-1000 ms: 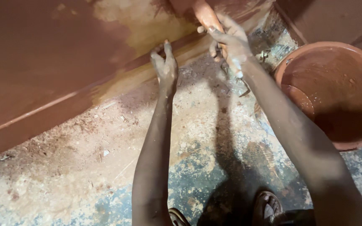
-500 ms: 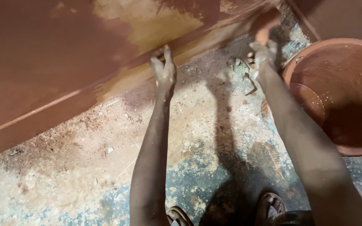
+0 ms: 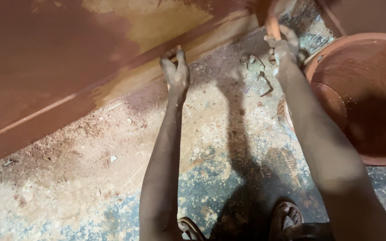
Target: The person paints the lower section of a wall using a paintbrush. They repeatedly dip the brush into a bucket of brown paint and apply it to the wall surface near the floor.
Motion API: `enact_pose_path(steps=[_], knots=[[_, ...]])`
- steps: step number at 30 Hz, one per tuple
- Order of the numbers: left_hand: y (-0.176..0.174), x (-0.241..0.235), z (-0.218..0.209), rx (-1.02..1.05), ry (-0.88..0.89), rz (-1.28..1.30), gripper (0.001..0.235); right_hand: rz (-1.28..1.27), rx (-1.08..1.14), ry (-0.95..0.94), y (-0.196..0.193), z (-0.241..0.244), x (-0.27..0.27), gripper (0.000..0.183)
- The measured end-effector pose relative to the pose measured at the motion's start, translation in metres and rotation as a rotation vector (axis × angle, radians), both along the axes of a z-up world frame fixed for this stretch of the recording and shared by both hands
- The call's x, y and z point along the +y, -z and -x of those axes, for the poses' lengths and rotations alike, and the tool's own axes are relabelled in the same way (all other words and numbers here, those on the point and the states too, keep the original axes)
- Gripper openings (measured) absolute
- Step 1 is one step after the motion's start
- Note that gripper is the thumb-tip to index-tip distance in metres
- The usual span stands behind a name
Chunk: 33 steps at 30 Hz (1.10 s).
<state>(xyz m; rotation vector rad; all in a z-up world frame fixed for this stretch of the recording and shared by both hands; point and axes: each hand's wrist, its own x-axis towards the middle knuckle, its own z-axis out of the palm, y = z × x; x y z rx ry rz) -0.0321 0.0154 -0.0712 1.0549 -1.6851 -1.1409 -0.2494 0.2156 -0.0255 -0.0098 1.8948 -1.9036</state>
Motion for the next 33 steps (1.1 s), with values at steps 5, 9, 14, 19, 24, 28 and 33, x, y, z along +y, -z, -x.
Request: enact_pose_path(steps=[5, 9, 14, 19, 24, 28, 33], knots=[[-0.002, -0.003, -0.011, -0.067, -0.002, -0.096, 0.062, 0.122, -0.210, 0.181, 0.003, -0.030, -0.022, 0.047], [-0.003, -0.001, -0.008, -0.017, 0.029, -0.246, 0.059, -0.108, 0.002, -0.272, -0.004, -0.040, -0.018, 0.052], [-0.002, 0.003, 0.005, -0.026, 0.034, -0.164, 0.056, -0.441, 0.226, -0.611, -0.016, -0.016, 0.003, 0.047], [0.006, 0.004, 0.010, -0.047, 0.032, -0.127, 0.059, -0.157, 0.168, -0.030, -0.006, 0.003, 0.004, 0.043], [0.011, -0.004, -0.001, -0.044, -0.008, -0.120, 0.061, 0.130, -0.096, 0.156, 0.020, -0.007, -0.019, 0.040], [0.008, -0.007, -0.007, -0.049, -0.009, -0.108, 0.062, -0.183, 0.300, -0.363, 0.038, -0.021, -0.026, 0.052], [-0.010, 0.000, 0.005, 0.006, 0.017, -0.223, 0.061, -0.379, 0.407, -0.769, 0.029, -0.008, -0.012, 0.048]])
